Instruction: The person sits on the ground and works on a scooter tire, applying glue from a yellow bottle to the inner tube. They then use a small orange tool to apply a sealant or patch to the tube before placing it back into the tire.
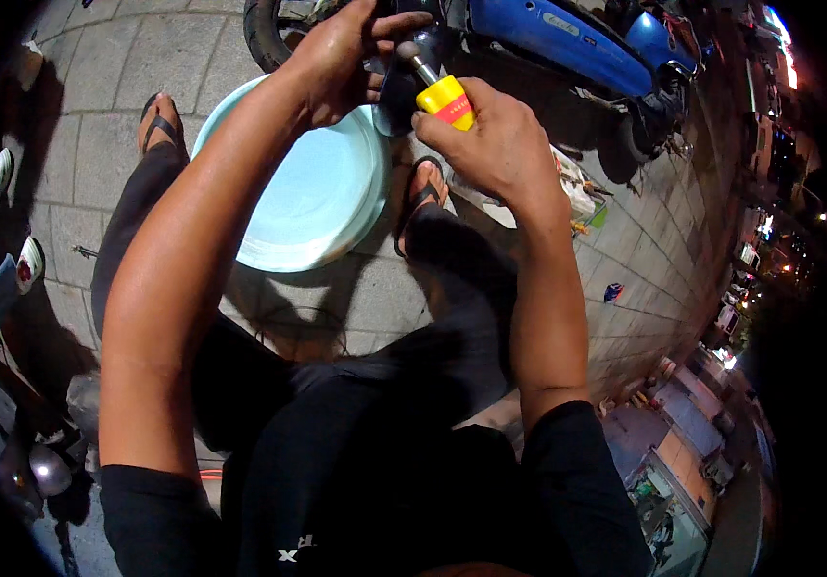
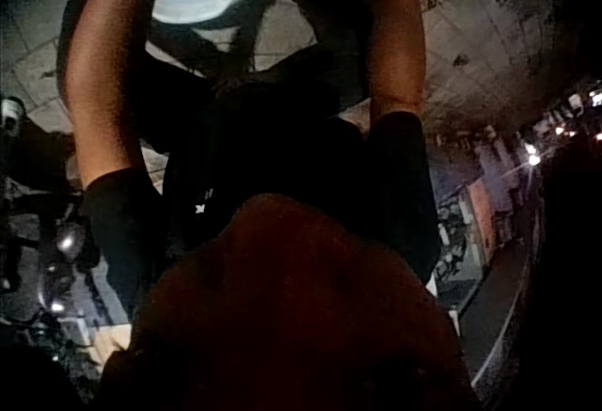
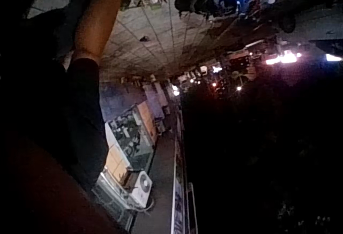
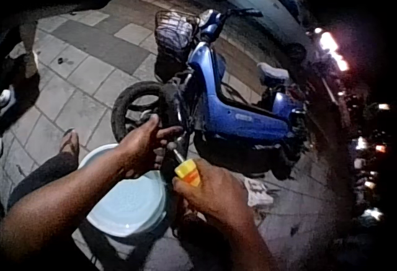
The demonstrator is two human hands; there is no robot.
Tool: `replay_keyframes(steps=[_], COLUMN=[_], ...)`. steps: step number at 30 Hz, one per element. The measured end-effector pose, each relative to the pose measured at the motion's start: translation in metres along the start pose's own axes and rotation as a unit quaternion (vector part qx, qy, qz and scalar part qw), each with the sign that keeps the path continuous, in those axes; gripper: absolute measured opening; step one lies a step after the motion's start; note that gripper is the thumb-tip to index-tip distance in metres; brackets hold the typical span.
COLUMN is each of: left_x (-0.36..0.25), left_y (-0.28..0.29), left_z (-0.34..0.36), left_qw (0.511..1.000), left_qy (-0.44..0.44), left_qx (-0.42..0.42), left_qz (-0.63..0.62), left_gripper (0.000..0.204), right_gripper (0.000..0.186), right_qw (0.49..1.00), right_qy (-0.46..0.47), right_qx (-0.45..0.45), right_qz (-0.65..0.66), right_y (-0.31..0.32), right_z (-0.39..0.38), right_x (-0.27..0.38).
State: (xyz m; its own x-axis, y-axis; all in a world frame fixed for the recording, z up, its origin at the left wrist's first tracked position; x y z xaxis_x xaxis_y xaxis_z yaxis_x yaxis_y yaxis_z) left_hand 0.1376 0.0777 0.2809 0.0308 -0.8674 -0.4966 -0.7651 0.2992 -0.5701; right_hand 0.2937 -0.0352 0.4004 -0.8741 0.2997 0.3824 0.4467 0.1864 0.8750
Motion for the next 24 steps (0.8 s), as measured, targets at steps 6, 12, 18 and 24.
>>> replay_keyframes(steps=[6,12,18,24], left_x=[-0.005,-0.007,-0.005,-0.002], left_y=[-0.011,-0.022,-0.01,-0.005], left_z=[-0.014,-0.03,-0.012,-0.005], left_qw=[0.998,0.997,0.998,0.997], left_qy=[-0.025,-0.072,-0.018,-0.045], left_qx=[-0.014,-0.008,-0.005,-0.045], left_qz=[-0.058,0.02,-0.054,0.051], left_gripper=[0.079,0.079,0.079,0.082], right_gripper=[0.059,0.056,0.061,0.058], right_qw=[0.999,1.0,1.0,1.0], right_qy=[-0.018,0.011,-0.009,-0.006], right_qx=[-0.002,-0.011,-0.004,0.016], right_qz=[0.03,0.009,0.007,0.021], right_y=[-0.004,-0.004,-0.002,-0.004], right_z=[-0.018,-0.007,-0.014,-0.012], right_x=[-0.022,-0.006,-0.014,-0.007])
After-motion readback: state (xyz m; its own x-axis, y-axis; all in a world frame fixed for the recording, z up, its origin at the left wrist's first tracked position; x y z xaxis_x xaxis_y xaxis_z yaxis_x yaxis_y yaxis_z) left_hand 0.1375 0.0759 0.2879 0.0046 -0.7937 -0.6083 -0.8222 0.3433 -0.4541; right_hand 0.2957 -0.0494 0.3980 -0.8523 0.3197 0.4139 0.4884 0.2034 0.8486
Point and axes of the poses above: each hand's wrist, its own z-axis towards the middle knuckle, its own y-axis out of the back of the hand, x = y × z, the point moved 2 cm from there along z, towards the middle knuckle, and after that the axes turned 5 degrees about -x, right-handed, at the moved point
